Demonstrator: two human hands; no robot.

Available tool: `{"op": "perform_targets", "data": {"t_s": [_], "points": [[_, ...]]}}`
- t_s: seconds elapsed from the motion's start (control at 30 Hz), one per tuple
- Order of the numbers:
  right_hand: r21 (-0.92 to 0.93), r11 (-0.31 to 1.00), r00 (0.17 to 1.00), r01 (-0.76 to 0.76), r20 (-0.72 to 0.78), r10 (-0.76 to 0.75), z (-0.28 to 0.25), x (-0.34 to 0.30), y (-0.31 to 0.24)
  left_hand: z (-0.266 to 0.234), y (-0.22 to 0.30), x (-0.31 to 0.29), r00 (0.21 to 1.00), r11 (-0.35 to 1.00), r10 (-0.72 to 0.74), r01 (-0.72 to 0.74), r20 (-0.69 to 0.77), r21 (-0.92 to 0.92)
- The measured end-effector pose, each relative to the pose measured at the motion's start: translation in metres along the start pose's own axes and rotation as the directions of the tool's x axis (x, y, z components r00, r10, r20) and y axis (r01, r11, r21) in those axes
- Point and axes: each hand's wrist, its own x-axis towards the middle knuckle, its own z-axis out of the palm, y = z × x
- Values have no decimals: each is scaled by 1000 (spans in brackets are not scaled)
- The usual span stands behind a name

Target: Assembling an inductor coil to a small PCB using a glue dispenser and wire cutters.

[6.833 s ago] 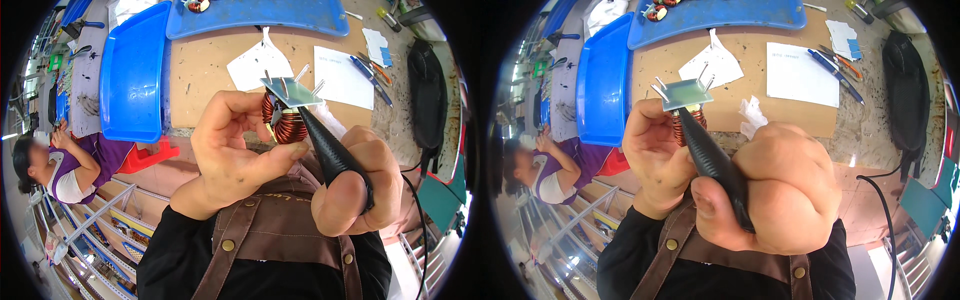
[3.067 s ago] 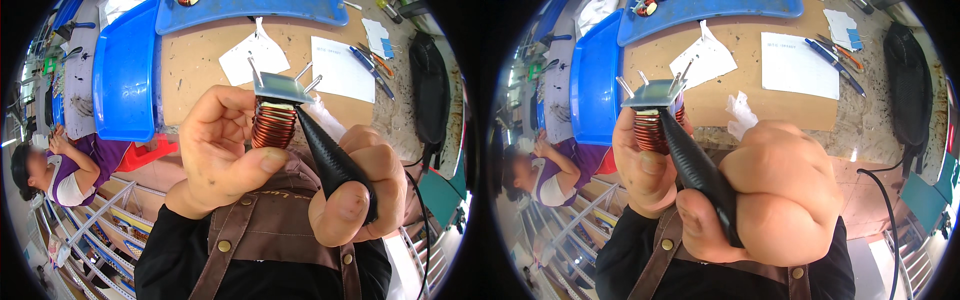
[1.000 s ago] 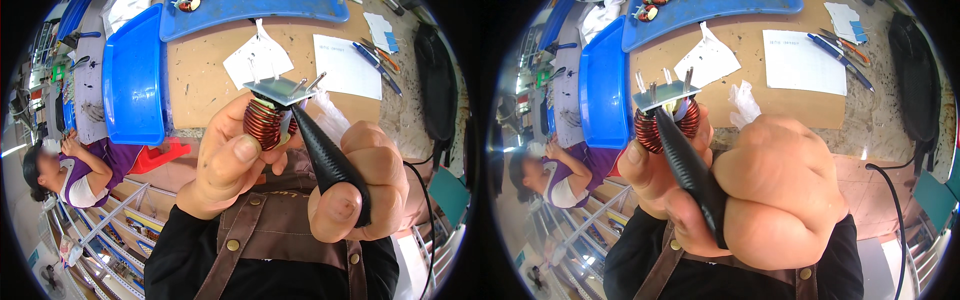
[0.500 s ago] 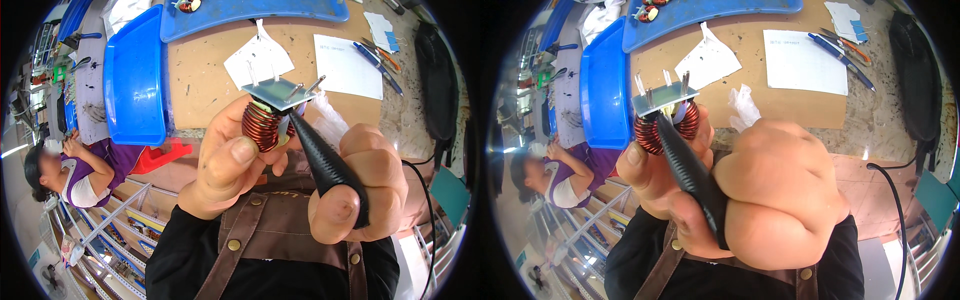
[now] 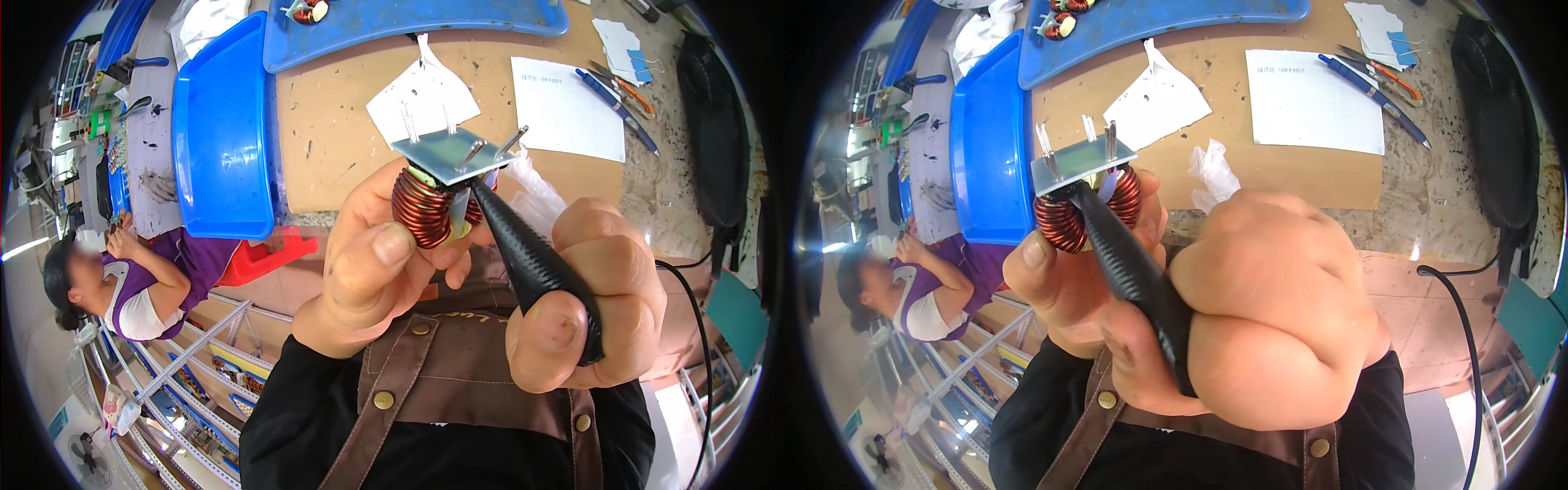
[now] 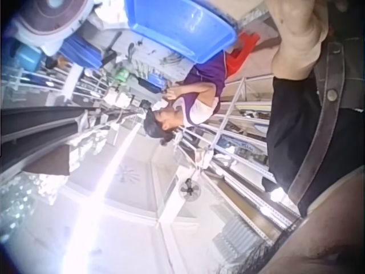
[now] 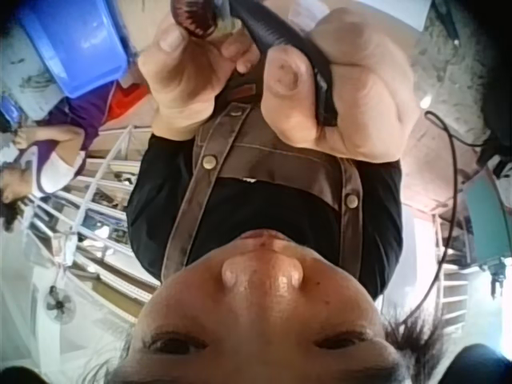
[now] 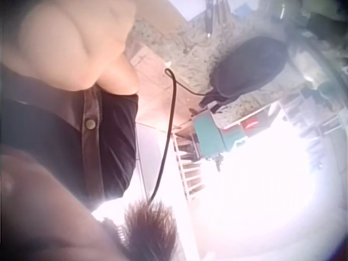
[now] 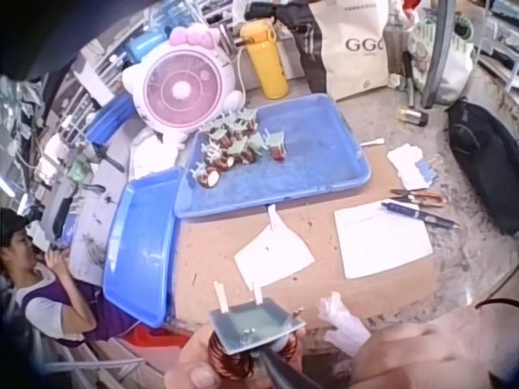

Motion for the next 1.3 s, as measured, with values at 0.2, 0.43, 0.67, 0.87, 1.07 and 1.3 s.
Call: {"op": "perform_targets", "data": {"t_s": [0.2, 0.43, 0.67, 0.87, 1.07, 1.3], "points": [[-16, 1000, 1000, -10, -24, 10, 1, 1, -1, 9, 1, 0, 1000, 1000, 16, -16, -4, 9], [-6, 1000, 1000, -4, -23, 4, 0, 2, -1, 9, -2, -1, 995, 995, 97, -98, -30, -16], [-17, 1000, 999, -1, -32, 0, 0, 1, -1, -4, -4, 0, 986, 943, 2, 52, 164, -328], [-19, 1000, 999, -20, -37, 19, 0, 3, 0, -17, 1, -2, 970, 970, -76, 125, 229, -209], [-8, 1000, 999, 1, -38, -1, -1, 2, -1, -8, -5, -5, 998, 960, 67, -61, 15, -272], [0, 1000, 999, -3, 35, 3, -6, 1, 1, -16, -2, 0, 986, 947, -4, 57, 165, -317]]}}
